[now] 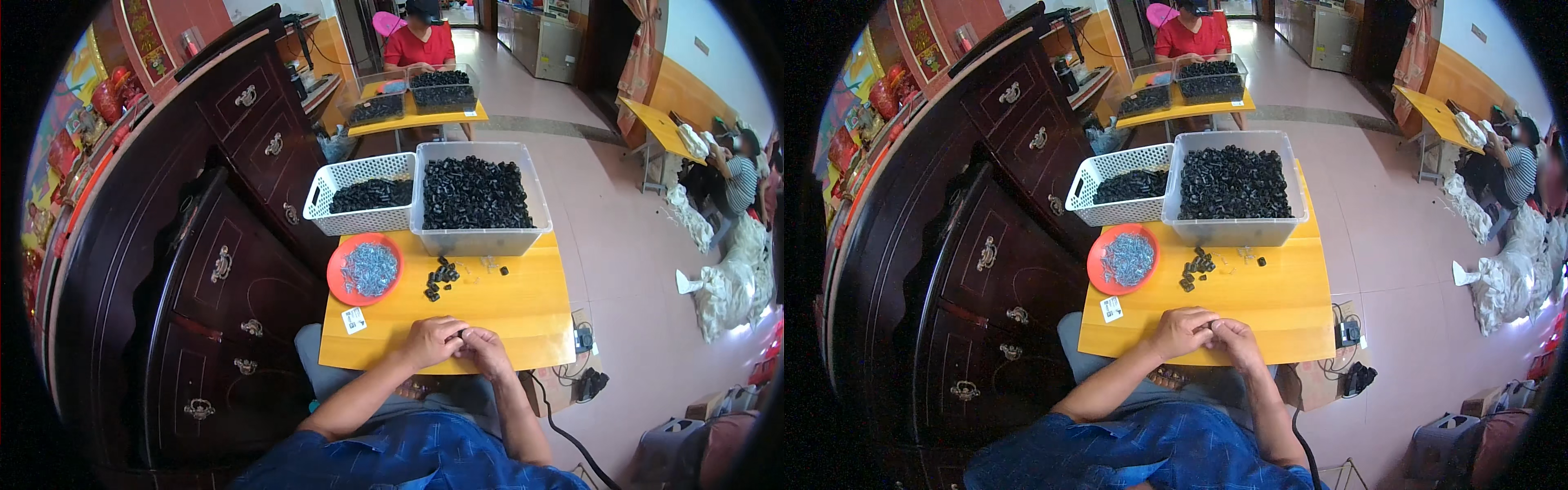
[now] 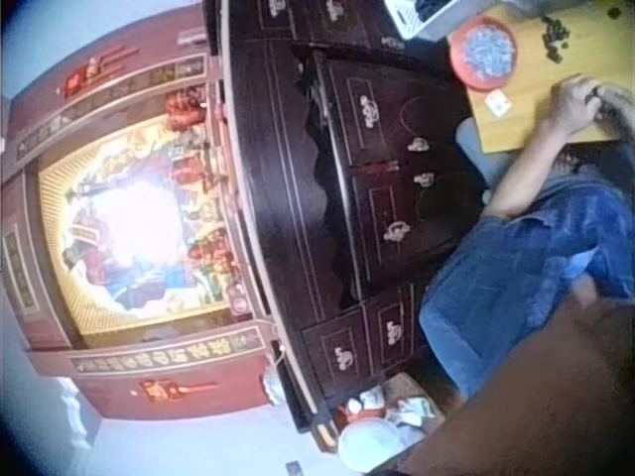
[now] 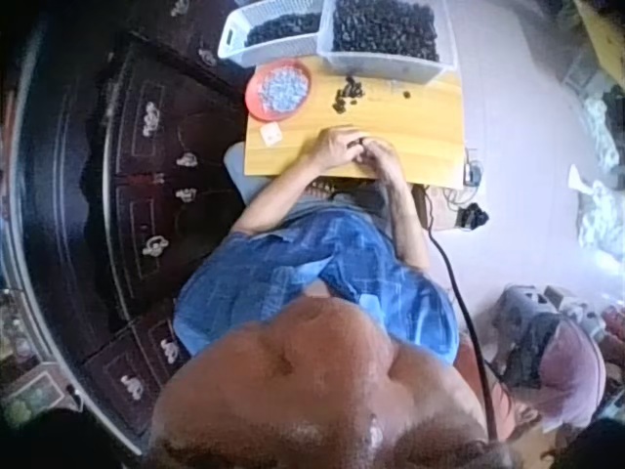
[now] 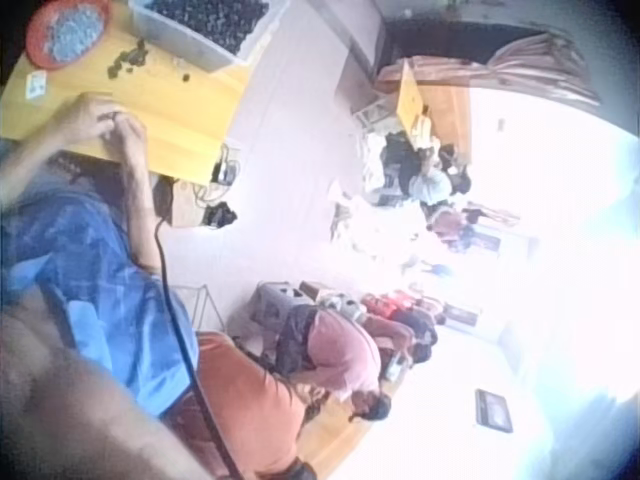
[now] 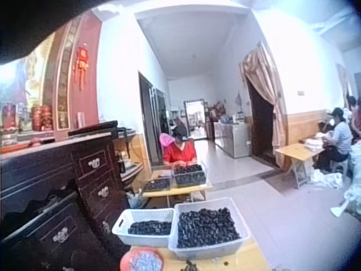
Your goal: The person assembles small components by inserting metal springs into plastic caps by hand.
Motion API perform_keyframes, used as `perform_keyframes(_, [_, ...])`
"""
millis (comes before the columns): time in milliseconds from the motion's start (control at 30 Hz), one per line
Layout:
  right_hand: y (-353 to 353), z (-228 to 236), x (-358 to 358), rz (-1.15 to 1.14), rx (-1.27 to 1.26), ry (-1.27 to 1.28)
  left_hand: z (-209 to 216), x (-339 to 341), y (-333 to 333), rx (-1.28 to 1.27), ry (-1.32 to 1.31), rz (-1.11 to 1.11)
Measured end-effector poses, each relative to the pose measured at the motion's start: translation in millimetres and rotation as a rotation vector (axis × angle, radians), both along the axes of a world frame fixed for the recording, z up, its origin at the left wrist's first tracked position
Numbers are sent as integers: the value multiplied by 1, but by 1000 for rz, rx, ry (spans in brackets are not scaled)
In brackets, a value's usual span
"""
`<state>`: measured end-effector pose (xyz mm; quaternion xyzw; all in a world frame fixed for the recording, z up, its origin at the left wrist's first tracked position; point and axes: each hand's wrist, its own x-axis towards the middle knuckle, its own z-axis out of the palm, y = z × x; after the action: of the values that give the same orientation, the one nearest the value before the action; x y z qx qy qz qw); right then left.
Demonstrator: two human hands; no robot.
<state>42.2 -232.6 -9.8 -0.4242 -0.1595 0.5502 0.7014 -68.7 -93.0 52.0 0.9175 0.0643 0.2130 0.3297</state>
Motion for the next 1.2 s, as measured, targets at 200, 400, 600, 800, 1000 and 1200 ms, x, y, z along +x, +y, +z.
perform_keyframes(200, [-3, 2, 0, -48, 43, 85, 9, 3, 5, 16, -59, 84])
perform_keyframes(400, [-5, 6, 0, -121, 41, 117, 29, -15, 31, 121, 17, 1])
perform_keyframes(600, [-4, 6, -1, -135, 35, 104, 43, -41, 54, 34, 233, -29])
perform_keyframes(800, [-6, 7, 0, -117, 69, 117, 85, -36, 98, -191, 81, 196])
perform_keyframes(1000, [-4, 9, 0, -117, 29, 100, 150, -27, 103, 246, -317, 211])
perform_keyframes(1200, [-5, 8, -1, -121, 29, 79, 174, -18, 97, 285, -415, 172])
